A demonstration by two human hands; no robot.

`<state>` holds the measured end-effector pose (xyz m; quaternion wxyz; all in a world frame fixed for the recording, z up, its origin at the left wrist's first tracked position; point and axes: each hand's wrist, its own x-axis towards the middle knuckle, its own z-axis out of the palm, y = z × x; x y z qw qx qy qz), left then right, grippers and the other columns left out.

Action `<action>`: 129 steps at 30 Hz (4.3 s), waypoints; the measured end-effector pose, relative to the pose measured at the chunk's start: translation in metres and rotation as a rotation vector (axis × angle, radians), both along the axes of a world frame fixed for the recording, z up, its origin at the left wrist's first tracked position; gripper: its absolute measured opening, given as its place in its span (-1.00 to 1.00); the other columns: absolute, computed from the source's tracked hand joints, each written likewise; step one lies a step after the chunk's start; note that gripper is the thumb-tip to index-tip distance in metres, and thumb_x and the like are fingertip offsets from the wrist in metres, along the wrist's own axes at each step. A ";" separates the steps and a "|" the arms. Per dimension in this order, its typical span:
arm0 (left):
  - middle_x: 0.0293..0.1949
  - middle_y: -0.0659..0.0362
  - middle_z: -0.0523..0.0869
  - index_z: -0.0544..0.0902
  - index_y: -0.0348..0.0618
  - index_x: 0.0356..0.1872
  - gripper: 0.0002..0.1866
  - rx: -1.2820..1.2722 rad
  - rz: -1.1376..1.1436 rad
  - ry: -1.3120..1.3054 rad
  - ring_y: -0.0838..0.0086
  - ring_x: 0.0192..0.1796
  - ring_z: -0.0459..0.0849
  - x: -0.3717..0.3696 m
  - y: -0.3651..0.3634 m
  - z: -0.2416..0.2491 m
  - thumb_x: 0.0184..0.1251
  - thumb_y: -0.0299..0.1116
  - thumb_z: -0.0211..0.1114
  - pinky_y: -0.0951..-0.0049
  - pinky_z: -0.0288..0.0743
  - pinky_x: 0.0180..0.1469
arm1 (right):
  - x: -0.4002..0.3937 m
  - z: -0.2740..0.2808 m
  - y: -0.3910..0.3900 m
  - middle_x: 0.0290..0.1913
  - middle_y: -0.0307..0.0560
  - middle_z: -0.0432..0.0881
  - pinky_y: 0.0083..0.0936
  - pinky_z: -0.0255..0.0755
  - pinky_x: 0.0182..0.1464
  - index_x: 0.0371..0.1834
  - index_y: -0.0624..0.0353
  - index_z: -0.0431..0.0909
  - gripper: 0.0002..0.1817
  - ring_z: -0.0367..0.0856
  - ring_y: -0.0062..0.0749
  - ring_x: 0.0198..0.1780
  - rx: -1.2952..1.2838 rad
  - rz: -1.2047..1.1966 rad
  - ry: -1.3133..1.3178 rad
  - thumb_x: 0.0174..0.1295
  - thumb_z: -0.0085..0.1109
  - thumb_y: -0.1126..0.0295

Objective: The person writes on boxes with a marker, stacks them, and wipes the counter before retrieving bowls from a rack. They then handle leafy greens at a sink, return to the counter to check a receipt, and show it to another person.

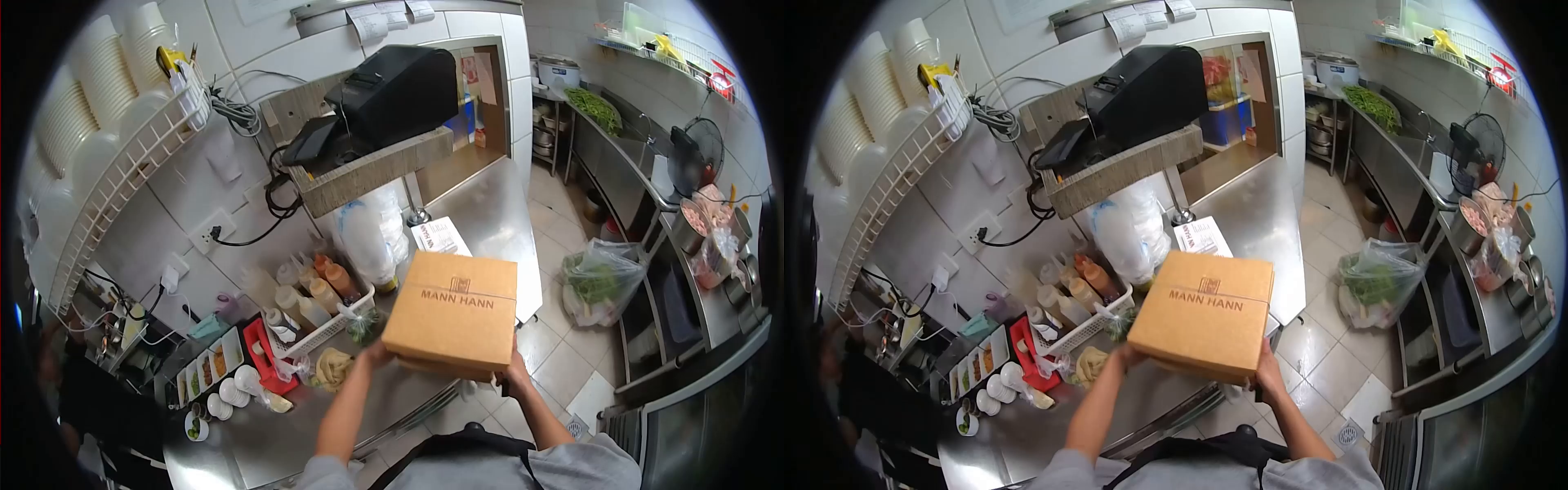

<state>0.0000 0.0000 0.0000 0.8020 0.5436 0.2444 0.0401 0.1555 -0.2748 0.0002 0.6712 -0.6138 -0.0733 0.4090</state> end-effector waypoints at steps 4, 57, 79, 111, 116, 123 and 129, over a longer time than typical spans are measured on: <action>0.22 0.18 0.41 0.35 -0.13 0.21 -0.52 0.343 0.018 -0.017 0.50 0.22 0.35 -0.041 -0.056 -0.053 0.25 -0.45 0.18 0.35 0.22 0.25 | 0.026 0.008 -0.033 -0.69 -0.22 0.35 -0.57 0.18 -0.74 -0.12 0.13 0.40 -0.41 0.25 -0.54 -0.78 -0.096 0.186 -0.231 0.35 -0.42 -0.18; -0.66 0.29 0.31 0.32 -0.20 -0.42 -0.43 0.357 0.331 -0.191 0.59 -0.60 0.39 -0.310 -0.168 0.145 0.39 0.18 -0.26 0.59 0.22 -0.53 | -0.180 0.214 0.110 -0.67 -0.17 0.41 -0.64 0.26 -0.65 -0.49 0.20 0.41 -0.56 0.40 -0.58 -0.66 0.896 0.164 -0.511 0.34 -0.18 0.06; -0.39 0.25 0.46 0.28 -0.19 -0.27 -0.68 0.537 1.115 -0.111 0.66 -0.34 0.44 -0.305 -0.053 0.072 0.23 -0.34 0.28 0.63 0.34 -0.33 | -0.271 0.145 0.218 -0.53 -0.22 0.54 -0.71 0.34 -0.50 -0.53 0.17 0.36 -0.75 0.48 -0.66 -0.54 0.301 0.901 -0.556 0.02 0.30 0.40; -0.08 0.02 0.52 0.22 -0.15 -0.21 -0.70 0.341 1.120 -0.167 0.49 -0.08 0.48 -0.307 -0.056 0.079 0.22 -0.54 0.21 0.50 0.38 -0.02 | -0.276 0.141 0.217 -0.63 -0.23 0.57 -0.69 0.33 -0.54 -0.60 0.23 0.46 -0.75 0.51 -0.71 -0.59 0.223 0.884 -0.555 0.04 0.27 0.31; -0.10 0.04 0.52 0.23 -0.15 -0.21 -0.71 0.327 1.116 -0.189 0.50 -0.10 0.47 -0.305 -0.056 0.078 0.22 -0.52 0.22 0.49 0.36 -0.01 | -0.271 0.145 0.215 -0.65 -0.22 0.56 -0.71 0.32 -0.55 -0.63 0.24 0.45 -0.73 0.51 -0.68 -0.61 0.243 0.843 -0.530 0.04 0.30 0.33; -0.16 0.14 0.52 0.28 -0.08 -0.21 -0.76 0.367 1.123 -0.189 0.55 -0.18 0.47 -0.309 -0.054 0.068 0.25 -0.46 0.20 0.57 0.38 -0.13 | -0.270 0.157 0.215 -0.65 -0.23 0.56 -0.72 0.31 -0.55 -0.62 0.23 0.46 -0.75 0.49 -0.69 -0.61 0.338 0.859 -0.449 0.04 0.29 0.35; -0.11 0.06 0.53 0.24 -0.13 -0.22 -0.71 0.323 1.136 -0.192 0.50 -0.09 0.45 -0.307 -0.056 0.072 0.22 -0.52 0.21 0.48 0.33 0.02 | -0.263 0.140 0.216 -0.65 -0.25 0.56 -0.72 0.29 -0.55 -0.62 0.21 0.45 -0.75 0.47 -0.73 -0.60 0.239 0.879 -0.538 0.03 0.30 0.33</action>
